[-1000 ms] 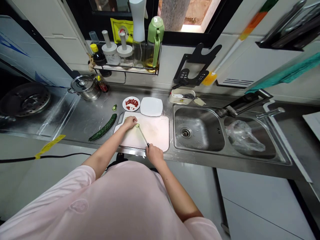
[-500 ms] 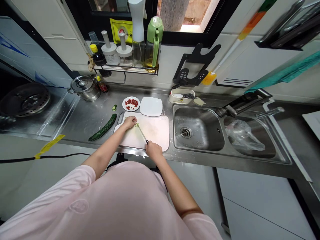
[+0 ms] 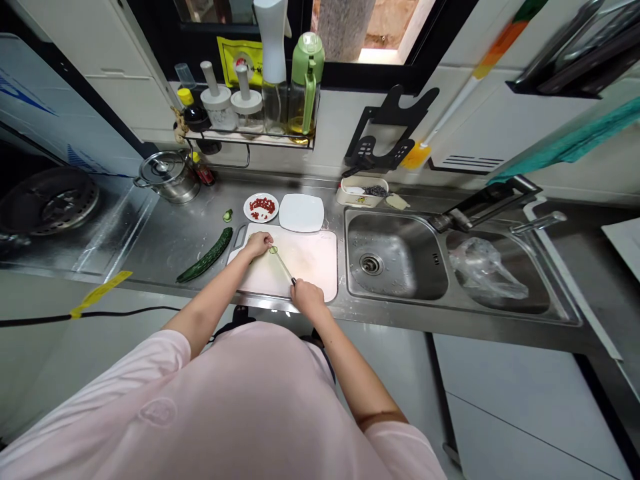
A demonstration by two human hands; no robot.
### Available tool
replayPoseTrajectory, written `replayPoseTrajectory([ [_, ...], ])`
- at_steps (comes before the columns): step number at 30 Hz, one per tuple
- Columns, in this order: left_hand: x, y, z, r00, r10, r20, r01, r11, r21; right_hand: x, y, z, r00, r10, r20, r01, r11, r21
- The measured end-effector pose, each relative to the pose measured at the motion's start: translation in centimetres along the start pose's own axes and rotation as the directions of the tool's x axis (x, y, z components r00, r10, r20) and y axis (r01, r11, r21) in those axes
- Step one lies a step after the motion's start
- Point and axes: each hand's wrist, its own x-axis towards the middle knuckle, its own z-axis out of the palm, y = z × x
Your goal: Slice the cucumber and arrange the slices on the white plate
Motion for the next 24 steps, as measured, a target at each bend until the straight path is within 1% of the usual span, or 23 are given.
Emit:
replayPoseTrajectory([
  [11,0.1,-0.2,0.1,1.0,0.014,-0.013,-0.014,1.0,0.005,0.3,0.0,-0.8,1.0,-0.007,0.017,0.007,1.0,0.005],
  [17,0.0,0.0,0.0,1.0,0.006,-0.003,-0.006,1.0,0.014,0.5,-0.1,-1.3,1.0,-0.005,0.025,0.005,1.0,0.013],
  [24,0.0,0.1,-0.1,1.0,0.004,0.003,-0.004,1.0,0.012,0.4,-0.3,-1.8,0.998,0.017,0.064,-0.019,1.0,0.022],
])
